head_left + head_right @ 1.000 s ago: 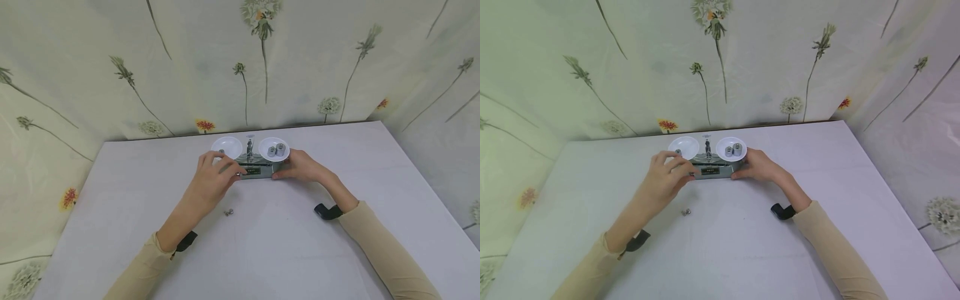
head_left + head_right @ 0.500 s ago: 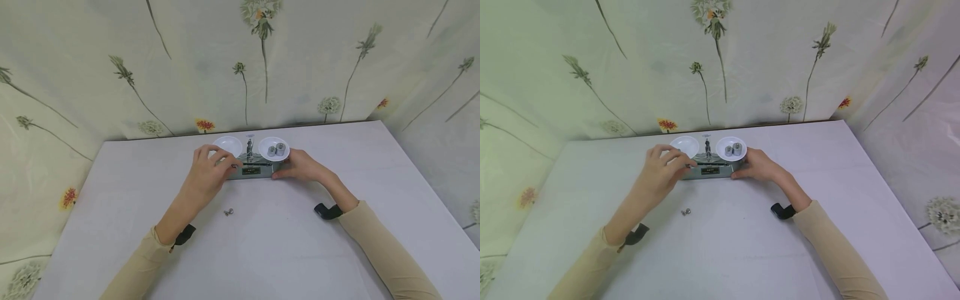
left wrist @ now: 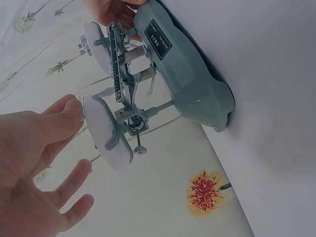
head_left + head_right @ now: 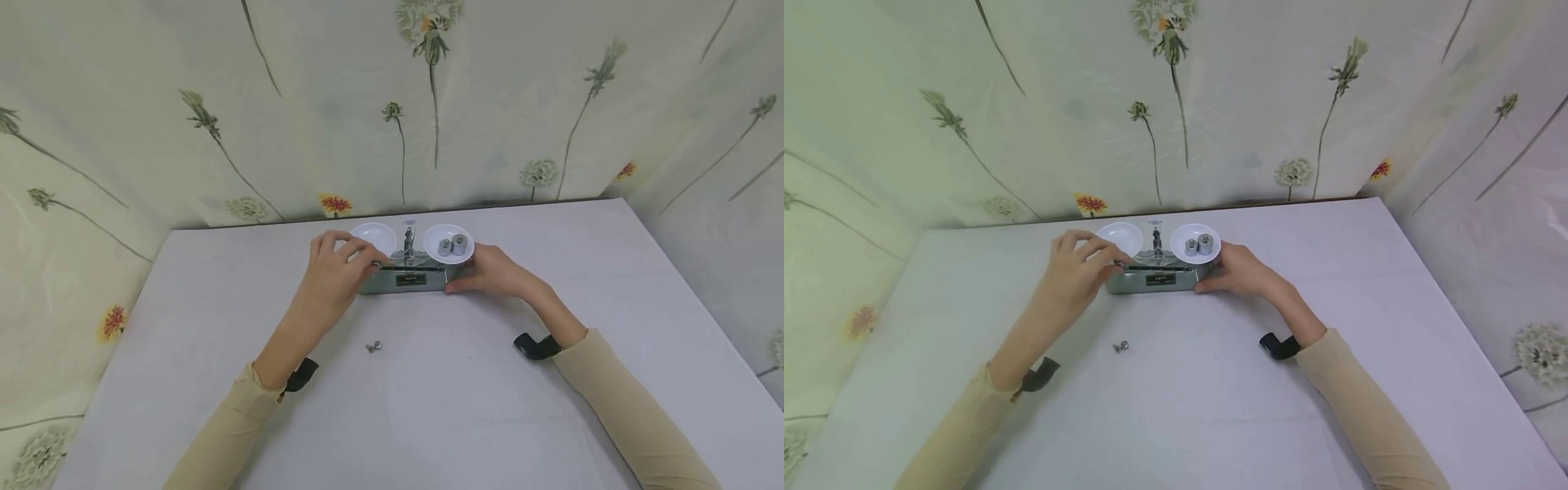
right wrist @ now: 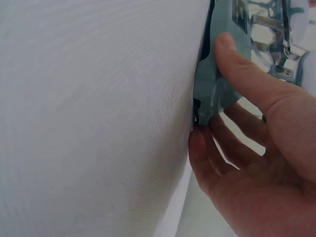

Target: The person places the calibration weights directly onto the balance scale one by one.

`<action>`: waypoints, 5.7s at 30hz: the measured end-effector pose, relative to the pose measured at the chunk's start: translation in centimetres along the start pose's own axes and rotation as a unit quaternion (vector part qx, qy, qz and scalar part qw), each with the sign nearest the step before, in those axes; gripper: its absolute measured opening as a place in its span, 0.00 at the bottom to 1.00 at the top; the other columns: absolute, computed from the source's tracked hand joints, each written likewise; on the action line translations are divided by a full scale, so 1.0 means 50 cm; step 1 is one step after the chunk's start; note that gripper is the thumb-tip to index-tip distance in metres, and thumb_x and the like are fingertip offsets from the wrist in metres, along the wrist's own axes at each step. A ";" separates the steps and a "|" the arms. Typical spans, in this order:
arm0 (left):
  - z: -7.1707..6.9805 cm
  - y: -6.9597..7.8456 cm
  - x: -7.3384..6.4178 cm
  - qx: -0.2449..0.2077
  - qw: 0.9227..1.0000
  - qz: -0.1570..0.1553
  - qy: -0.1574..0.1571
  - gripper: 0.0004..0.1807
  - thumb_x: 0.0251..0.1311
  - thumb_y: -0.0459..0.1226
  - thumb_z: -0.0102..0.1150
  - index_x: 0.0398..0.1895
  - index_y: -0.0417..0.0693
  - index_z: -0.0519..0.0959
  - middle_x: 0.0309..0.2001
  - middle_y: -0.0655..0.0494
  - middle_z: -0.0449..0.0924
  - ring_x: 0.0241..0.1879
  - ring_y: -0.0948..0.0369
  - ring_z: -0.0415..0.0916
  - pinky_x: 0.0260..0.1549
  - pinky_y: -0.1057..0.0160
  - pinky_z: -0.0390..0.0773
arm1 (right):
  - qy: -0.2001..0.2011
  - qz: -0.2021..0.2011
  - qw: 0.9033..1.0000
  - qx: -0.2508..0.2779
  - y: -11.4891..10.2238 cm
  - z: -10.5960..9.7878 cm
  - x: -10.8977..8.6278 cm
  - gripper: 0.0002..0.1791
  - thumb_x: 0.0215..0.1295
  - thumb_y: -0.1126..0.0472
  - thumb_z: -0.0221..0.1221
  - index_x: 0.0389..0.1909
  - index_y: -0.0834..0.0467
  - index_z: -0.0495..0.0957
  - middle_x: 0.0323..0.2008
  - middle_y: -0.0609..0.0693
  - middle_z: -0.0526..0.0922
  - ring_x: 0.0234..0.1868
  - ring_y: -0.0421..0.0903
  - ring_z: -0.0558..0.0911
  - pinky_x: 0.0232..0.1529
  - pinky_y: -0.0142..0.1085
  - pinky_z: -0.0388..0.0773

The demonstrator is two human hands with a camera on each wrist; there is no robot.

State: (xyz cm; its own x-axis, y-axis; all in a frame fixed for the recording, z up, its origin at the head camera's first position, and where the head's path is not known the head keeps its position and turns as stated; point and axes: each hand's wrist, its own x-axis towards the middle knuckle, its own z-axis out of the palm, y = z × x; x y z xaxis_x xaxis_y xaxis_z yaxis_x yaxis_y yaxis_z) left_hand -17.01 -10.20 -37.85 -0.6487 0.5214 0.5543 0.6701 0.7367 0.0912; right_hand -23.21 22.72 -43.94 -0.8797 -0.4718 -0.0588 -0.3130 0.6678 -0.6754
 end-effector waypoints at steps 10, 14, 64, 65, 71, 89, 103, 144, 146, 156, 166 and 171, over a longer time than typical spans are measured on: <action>0.009 -0.009 0.004 0.009 1.000 0.007 0.021 0.10 0.66 0.32 0.73 0.46 0.54 0.87 0.47 0.55 0.91 0.56 0.44 0.79 0.60 0.40 0.75 | 0.003 -0.004 1.000 -0.002 0.000 0.001 -0.001 0.46 0.57 0.54 0.81 0.75 0.58 0.71 0.67 0.58 0.84 0.66 0.62 0.85 0.69 0.58 0.80; 0.011 -0.011 0.007 0.011 1.000 0.002 0.020 0.07 0.68 0.33 0.71 0.46 0.54 0.87 0.47 0.55 0.91 0.56 0.44 0.79 0.59 0.41 0.75 | 0.002 -0.003 1.000 -0.004 -0.001 0.001 -0.002 0.46 0.57 0.54 0.81 0.75 0.58 0.71 0.67 0.59 0.84 0.65 0.62 0.84 0.68 0.58 0.80; 0.015 -0.022 0.024 0.033 0.999 -0.006 0.014 0.06 0.71 0.36 0.68 0.48 0.52 0.86 0.48 0.56 0.91 0.57 0.43 0.79 0.58 0.42 0.74 | -0.002 -0.002 1.000 0.004 -0.005 -0.002 -0.005 0.50 0.57 0.57 0.81 0.78 0.57 0.68 0.71 0.58 0.80 0.70 0.61 0.81 0.71 0.58 0.78; 0.015 -0.022 0.024 0.034 0.999 -0.007 0.013 0.06 0.71 0.37 0.67 0.48 0.52 0.86 0.48 0.56 0.91 0.57 0.43 0.79 0.59 0.41 0.74 | -0.003 -0.003 1.000 0.004 -0.005 -0.001 -0.005 0.50 0.57 0.56 0.81 0.78 0.57 0.68 0.71 0.58 0.80 0.70 0.62 0.81 0.71 0.58 0.78; 0.012 -0.021 0.022 0.040 0.999 -0.010 0.013 0.06 0.70 0.37 0.68 0.48 0.53 0.86 0.48 0.55 0.91 0.57 0.44 0.79 0.59 0.41 0.74 | 0.000 -0.006 1.000 0.003 -0.003 0.000 -0.004 0.48 0.57 0.55 0.81 0.77 0.58 0.69 0.70 0.59 0.81 0.69 0.62 0.82 0.70 0.59 0.79; 0.010 -0.018 0.019 0.036 0.999 -0.019 0.006 0.06 0.70 0.36 0.69 0.48 0.54 0.86 0.49 0.53 0.90 0.57 0.44 0.78 0.59 0.41 0.73 | -0.001 -0.006 1.000 0.005 -0.003 -0.001 -0.002 0.47 0.58 0.55 0.81 0.76 0.58 0.69 0.70 0.59 0.81 0.69 0.62 0.81 0.71 0.59 0.77; 0.003 -0.005 0.015 0.049 0.999 -0.011 -0.005 0.08 0.75 0.38 0.65 0.53 0.55 0.84 0.51 0.54 0.89 0.58 0.45 0.77 0.61 0.42 0.74 | 0.001 -0.002 1.000 0.000 0.004 0.003 -0.001 0.47 0.57 0.55 0.82 0.75 0.57 0.70 0.69 0.59 0.82 0.68 0.62 0.82 0.70 0.59 0.78; -0.013 0.040 -0.035 0.026 0.999 0.019 -0.024 0.10 0.71 0.38 0.70 0.51 0.59 0.85 0.50 0.57 0.89 0.59 0.44 0.78 0.63 0.40 0.75 | 0.003 -0.006 1.000 0.004 0.003 0.003 0.000 0.46 0.57 0.54 0.81 0.75 0.58 0.71 0.68 0.59 0.83 0.67 0.63 0.83 0.68 0.59 0.80; -0.012 0.042 -0.036 0.025 0.999 0.019 -0.026 0.09 0.71 0.38 0.70 0.51 0.58 0.85 0.50 0.57 0.89 0.59 0.45 0.78 0.63 0.41 0.75 | 0.003 -0.007 1.000 0.003 0.004 0.003 0.001 0.46 0.57 0.54 0.82 0.75 0.58 0.71 0.68 0.59 0.83 0.67 0.63 0.83 0.68 0.59 0.80; -0.010 0.048 -0.041 0.021 0.999 0.026 -0.028 0.09 0.71 0.38 0.70 0.51 0.57 0.84 0.48 0.56 0.89 0.56 0.45 0.80 0.61 0.43 0.77 | 0.003 -0.006 1.000 0.003 0.001 0.001 -0.001 0.47 0.57 0.54 0.81 0.75 0.57 0.71 0.69 0.59 0.83 0.67 0.63 0.83 0.69 0.59 0.79; -0.009 0.059 -0.046 0.014 0.998 0.016 -0.053 0.09 0.71 0.38 0.71 0.51 0.58 0.85 0.48 0.57 0.89 0.56 0.48 0.79 0.60 0.45 0.78 | 0.001 -0.010 1.000 0.004 0.001 0.002 -0.002 0.47 0.57 0.56 0.81 0.76 0.57 0.70 0.69 0.58 0.82 0.68 0.62 0.83 0.70 0.58 0.79; -0.002 0.059 -0.051 0.015 0.998 0.013 -0.066 0.09 0.71 0.39 0.71 0.51 0.58 0.86 0.49 0.57 0.89 0.56 0.49 0.80 0.61 0.45 0.78 | 0.000 -0.013 1.000 0.004 0.001 0.003 -0.001 0.46 0.57 0.55 0.81 0.75 0.57 0.71 0.69 0.58 0.83 0.68 0.62 0.83 0.70 0.58 0.79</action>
State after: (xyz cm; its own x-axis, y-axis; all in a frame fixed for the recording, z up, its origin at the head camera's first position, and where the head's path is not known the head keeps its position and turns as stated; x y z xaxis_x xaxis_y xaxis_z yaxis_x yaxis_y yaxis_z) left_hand -13.35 -9.42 -38.91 -0.6749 0.5908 0.4422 0.6769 0.7342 0.0521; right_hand -23.10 22.69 -44.07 -0.8715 -0.4886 -0.0413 -0.3325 0.6507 -0.6827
